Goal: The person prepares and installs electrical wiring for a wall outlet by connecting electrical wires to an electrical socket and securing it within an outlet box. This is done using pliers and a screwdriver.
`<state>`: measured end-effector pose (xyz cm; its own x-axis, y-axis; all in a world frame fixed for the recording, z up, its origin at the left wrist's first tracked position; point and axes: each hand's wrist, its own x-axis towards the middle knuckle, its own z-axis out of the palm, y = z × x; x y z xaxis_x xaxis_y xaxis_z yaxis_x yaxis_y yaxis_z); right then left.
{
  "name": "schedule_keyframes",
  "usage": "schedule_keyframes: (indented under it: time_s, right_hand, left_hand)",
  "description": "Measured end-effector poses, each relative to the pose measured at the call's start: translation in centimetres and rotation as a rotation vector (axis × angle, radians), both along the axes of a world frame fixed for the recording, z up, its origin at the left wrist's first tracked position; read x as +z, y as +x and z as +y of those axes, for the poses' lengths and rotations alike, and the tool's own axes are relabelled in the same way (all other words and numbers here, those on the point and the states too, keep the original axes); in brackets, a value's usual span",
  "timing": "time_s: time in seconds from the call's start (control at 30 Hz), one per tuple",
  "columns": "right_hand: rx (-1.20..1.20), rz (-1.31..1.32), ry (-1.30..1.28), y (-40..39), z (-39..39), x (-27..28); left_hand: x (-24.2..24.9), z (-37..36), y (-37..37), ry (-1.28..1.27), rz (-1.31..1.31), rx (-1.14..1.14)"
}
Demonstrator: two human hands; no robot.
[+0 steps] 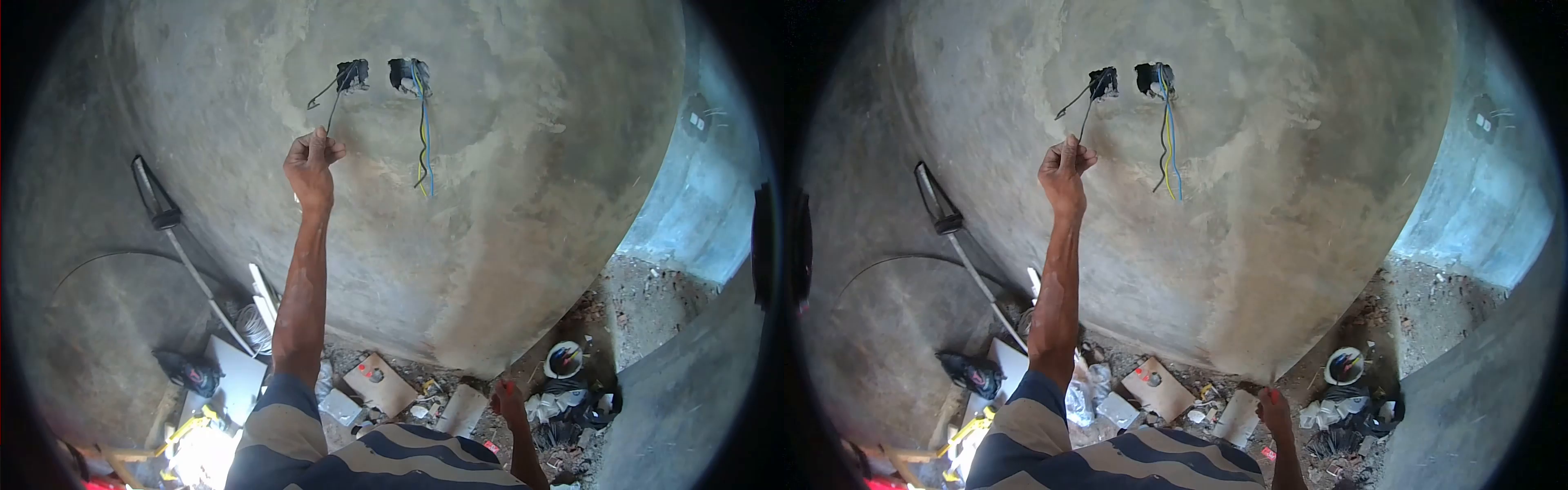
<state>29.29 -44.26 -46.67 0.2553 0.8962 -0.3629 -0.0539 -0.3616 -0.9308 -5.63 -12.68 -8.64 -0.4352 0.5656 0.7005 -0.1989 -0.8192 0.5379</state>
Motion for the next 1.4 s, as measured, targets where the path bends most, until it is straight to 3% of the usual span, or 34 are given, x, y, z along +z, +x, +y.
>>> schedule_keyframes:
  time_s: [0.03, 0.1, 0.17, 0.23, 0.3, 0.4, 0.53, 0.73, 1.03, 1.4]
  right_hand:
    - [-0.019, -0.016, 0.001, -0.6, 0.4, 1.9]
    - [0.29, -0.334, 0.029, -2.2, 3.2, 6.4]
    - [0.412, -0.41, 0.114, -3.8, 7.0, 8.9]
    - [0.519, -0.55, 0.21, -6.3, 11.2, 14.8]
    - [0.534, -0.769, 0.332, -9.6, 15.9, 21.2]
    - [0.484, -0.68, 0.576, -15.2, 21.4, 30.6]
    - [0.422, -0.865, 0.664, -20.3, 25.9, 38.7]
    - [0.377, -0.88, 0.526, -23.1, 28.8, 42.1]
    - [0.269, -0.794, 0.666, -24.2, 31.6, 40.6]
    - [0.255, -0.926, 0.594, -24.9, 30.2, 41.9]
  left_hand:
    - [0.2, -0.1, -0.6, -0.076, 0.063, -0.001]
    - [0.6, 0.2, -2.4, -0.149, 0.111, -0.018]
    - [1.1, 0.8, -4.6, -0.379, 0.408, -0.07]
    - [1.8, 0.9, -5.6, -0.392, 0.472, -0.096]
    - [2.5, 1.2, -6.3, -0.398, 0.559, -0.185]
    - [3.2, 1.3, -7.5, -0.392, 0.602, -0.218]
    - [4.1, 1.7, -9.3, -0.368, 0.635, -0.268]
    - [5.2, 2.2, -10.5, -0.355, 0.744, -0.315]
    - [5.2, 3.6, -11.3, -0.324, 0.767, -0.391]
    - [5.3, 4.3, -11.6, -0.311, 0.774, -0.448]
